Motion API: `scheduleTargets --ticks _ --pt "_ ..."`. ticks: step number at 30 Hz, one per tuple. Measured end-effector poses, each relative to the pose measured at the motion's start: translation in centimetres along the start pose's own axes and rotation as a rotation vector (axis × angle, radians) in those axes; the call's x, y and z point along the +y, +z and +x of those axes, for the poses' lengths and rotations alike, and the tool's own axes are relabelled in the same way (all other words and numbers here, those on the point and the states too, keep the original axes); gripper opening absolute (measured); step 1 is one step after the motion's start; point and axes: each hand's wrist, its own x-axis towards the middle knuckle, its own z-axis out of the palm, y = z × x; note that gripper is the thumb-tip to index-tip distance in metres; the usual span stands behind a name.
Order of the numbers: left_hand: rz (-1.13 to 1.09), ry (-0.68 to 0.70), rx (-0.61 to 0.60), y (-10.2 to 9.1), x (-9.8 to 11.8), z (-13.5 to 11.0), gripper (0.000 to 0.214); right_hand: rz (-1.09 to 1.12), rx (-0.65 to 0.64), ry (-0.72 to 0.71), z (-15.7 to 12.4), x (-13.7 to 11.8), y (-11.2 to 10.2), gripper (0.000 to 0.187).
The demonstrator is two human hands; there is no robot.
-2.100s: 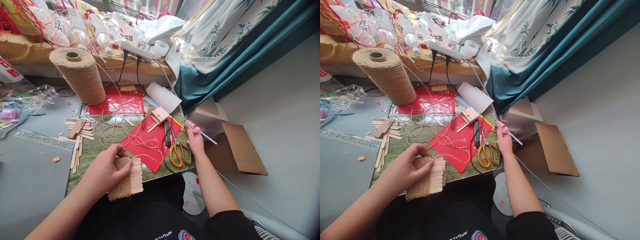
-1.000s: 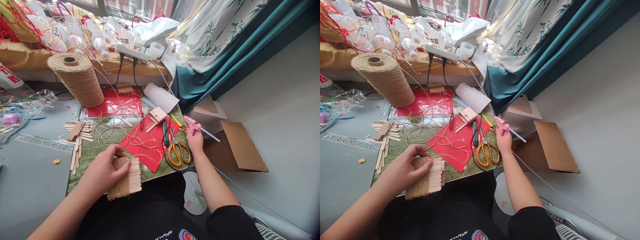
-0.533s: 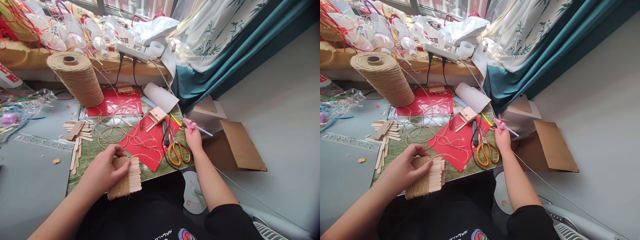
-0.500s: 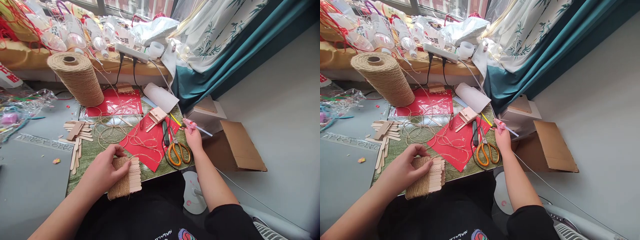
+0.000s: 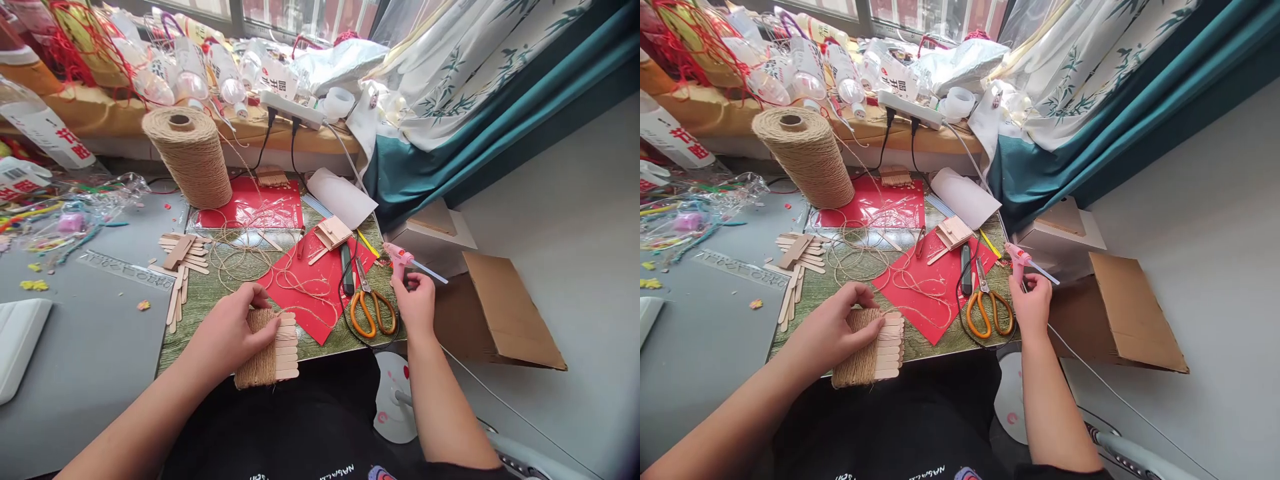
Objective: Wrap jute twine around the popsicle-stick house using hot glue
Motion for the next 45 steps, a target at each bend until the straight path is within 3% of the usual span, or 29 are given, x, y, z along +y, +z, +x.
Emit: scheduleTargets --ticks 3,5,7,10,13,16,24,31,38,45 --pt "-0.009 0.005 -0.001 -0.1 0.1 0.0 0.036 -0.029 0.079 -0.118 -3.2 -2.0 -1.1 0.024" --pt "-0.011 0.010 -0.002 -0.1 0.2 0.0 0.036 0.045 -0.012 -0.277 -5.3 -4.8 -1.3 0.016" --pt "-0.007 0.018 0.006 0.0 0.1 0.0 0.037 0.184 -0.218 -0.399 -7.0 -8.3 -1.0 0.004" --pt "-0.004 0.032 0.023 0.1 0.0 0.0 0.037 0.380 -0.571 -0.448 -7.9 -13.6 0.5 0.031" --pt "-0.006 0.036 0.022 0.0 0.0 0.0 0.035 0.511 -0.892 -0.351 -7.4 -17.2 2.4 0.033" --pt "-0.009 0.031 0.021 0.0 0.2 -0.1 0.034 0.523 -1.064 -0.255 -6.7 -18.5 3.6 0.026" --pt "-0.049 0.035 0.012 -0.2 0.1 -0.2 0.033 0.496 -1.220 -0.266 -5.8 -19.0 3.2 0.015" --pt "-0.047 0.062 0.024 0.0 -0.2 -0.1 0.029 0.493 -1.161 -0.277 -6.2 -20.0 4.7 0.011" --pt "-0.058 0.057 0.021 0.2 -0.4 -0.1 0.029 0.493 -1.155 -0.121 -6.7 -19.9 5.5 0.016" --pt "-0.065 0.051 0.016 0.1 -0.3 -0.2 0.030 0.529 -1.134 -0.073 -7.0 -20.3 6.3 0.020"
